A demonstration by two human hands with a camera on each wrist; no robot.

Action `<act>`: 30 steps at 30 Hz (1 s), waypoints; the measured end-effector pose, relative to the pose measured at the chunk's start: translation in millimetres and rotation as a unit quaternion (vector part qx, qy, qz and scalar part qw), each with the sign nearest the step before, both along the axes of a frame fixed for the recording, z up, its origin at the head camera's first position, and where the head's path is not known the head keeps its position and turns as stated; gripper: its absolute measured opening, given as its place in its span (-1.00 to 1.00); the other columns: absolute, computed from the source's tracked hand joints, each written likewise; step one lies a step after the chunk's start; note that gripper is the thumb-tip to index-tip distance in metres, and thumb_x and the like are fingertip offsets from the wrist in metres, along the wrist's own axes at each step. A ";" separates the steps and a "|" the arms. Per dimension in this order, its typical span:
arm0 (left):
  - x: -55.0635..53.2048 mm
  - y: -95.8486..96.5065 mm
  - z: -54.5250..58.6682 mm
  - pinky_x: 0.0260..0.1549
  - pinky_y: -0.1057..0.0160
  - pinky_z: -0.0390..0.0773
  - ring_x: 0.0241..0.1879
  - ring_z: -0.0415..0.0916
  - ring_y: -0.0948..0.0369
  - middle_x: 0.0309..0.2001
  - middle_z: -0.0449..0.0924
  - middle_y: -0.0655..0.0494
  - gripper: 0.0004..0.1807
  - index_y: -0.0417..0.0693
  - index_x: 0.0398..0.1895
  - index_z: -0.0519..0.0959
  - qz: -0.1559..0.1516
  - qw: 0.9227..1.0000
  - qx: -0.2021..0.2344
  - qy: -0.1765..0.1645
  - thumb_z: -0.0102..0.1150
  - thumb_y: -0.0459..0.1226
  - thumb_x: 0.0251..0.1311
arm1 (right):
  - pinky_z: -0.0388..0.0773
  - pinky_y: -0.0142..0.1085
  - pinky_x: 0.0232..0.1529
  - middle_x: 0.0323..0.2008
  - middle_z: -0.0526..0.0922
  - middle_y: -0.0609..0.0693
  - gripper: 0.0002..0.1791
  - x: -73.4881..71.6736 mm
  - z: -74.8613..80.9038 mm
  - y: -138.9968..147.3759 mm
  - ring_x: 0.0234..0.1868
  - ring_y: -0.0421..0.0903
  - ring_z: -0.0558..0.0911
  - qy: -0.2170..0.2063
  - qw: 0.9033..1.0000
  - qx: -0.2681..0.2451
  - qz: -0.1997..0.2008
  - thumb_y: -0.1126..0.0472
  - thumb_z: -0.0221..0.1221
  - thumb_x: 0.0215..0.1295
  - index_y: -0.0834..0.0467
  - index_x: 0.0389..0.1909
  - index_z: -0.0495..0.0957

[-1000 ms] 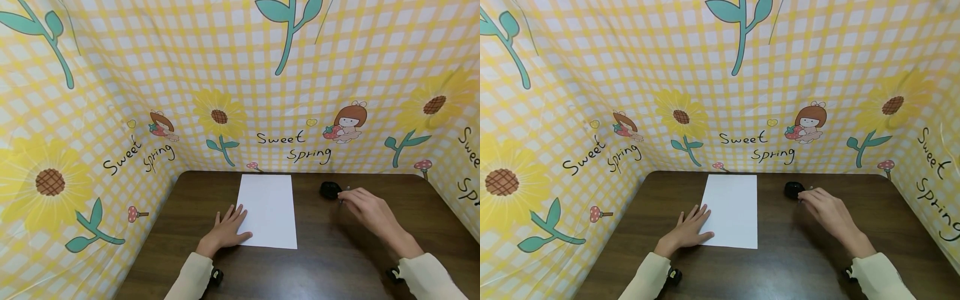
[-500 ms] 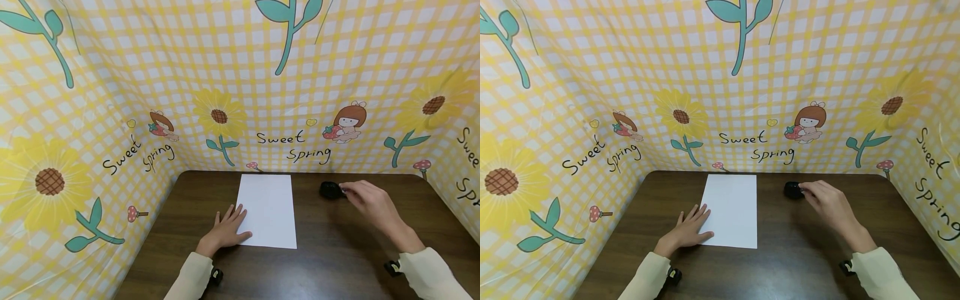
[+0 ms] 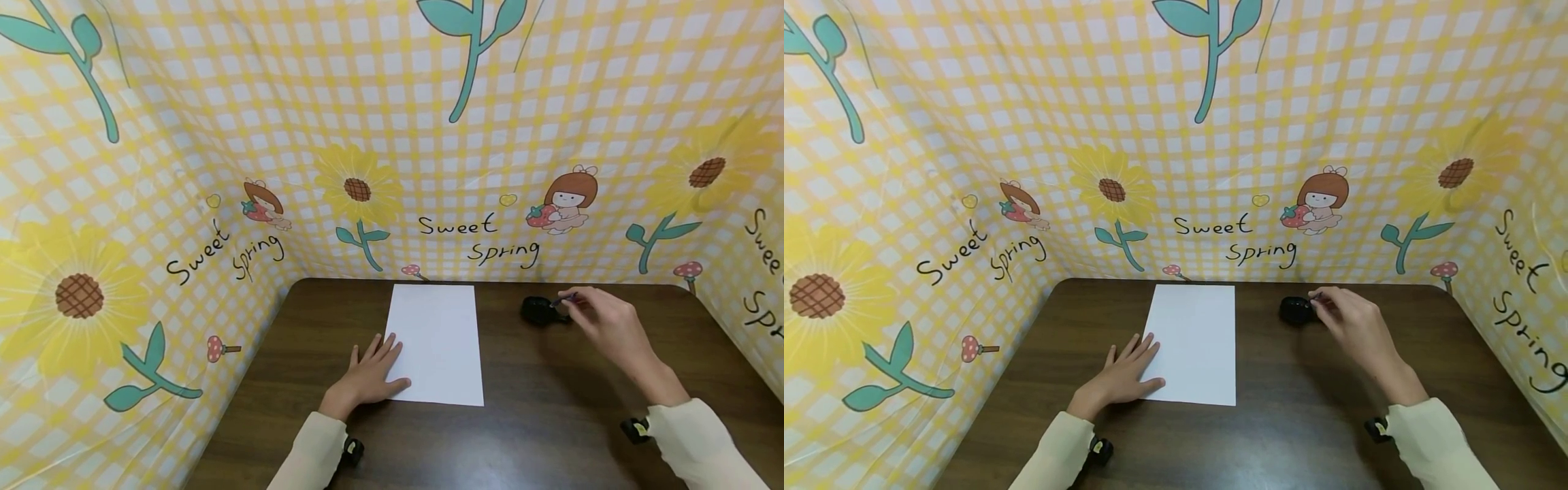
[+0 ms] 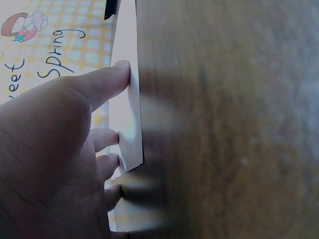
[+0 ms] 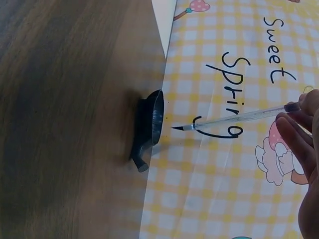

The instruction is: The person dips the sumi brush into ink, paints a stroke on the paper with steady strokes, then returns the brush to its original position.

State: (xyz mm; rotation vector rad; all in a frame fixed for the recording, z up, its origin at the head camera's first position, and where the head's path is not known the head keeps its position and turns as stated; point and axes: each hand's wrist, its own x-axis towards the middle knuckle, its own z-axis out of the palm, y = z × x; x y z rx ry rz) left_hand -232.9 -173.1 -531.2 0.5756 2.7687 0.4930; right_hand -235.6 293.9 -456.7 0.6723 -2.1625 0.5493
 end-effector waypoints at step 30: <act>-2.0 -2.0 0.5 0.55 -0.54 -0.34 0.76 -0.30 -0.13 0.78 -0.15 0.04 -0.05 0.05 0.75 0.08 -0.003 1.000 0.004 -0.005 0.12 0.25 0.47 | 0.35 -0.89 -0.12 -0.22 0.83 0.32 -0.80 -13.7 -12.8 3.2 -0.07 -0.92 0.40 -0.064 0.984 -0.156 -0.052 0.54 0.38 0.28 0.43 -0.13 0.59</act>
